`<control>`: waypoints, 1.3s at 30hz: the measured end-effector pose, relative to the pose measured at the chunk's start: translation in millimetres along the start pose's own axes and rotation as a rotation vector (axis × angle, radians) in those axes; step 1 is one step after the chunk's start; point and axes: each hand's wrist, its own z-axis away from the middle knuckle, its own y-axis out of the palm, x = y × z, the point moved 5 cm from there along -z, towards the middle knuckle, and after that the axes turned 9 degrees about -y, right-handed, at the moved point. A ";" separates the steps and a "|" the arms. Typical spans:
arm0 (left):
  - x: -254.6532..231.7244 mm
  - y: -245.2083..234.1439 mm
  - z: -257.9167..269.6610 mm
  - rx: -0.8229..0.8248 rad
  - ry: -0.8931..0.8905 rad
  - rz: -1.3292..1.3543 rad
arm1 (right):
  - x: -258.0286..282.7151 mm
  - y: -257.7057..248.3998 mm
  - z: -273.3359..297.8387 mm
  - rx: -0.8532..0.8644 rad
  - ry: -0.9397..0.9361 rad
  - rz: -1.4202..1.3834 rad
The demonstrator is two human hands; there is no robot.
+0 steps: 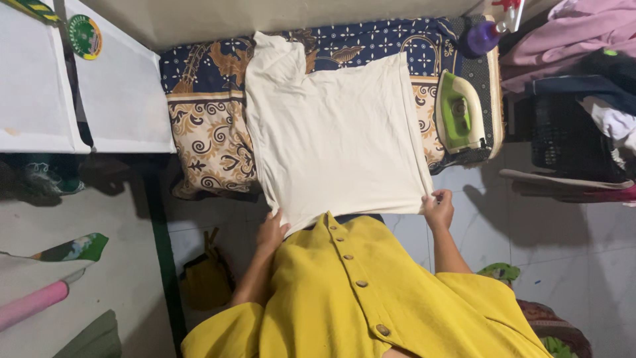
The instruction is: The person irons a white graphic t-shirt on a patterned surface, folding and smoothing the garment between passes of the iron.
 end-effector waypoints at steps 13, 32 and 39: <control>-23.0 27.6 -42.5 0.357 -0.227 -0.445 | -8.0 37.6 -16.8 0.208 0.284 0.393; -103.6 0.4 -59.4 -0.183 -0.214 0.319 | 88.5 136.8 -338.1 0.130 -0.155 -0.238; -115.3 -17.4 -54.0 -0.543 -0.106 0.414 | 111.6 192.8 -381.9 0.376 -0.068 -0.072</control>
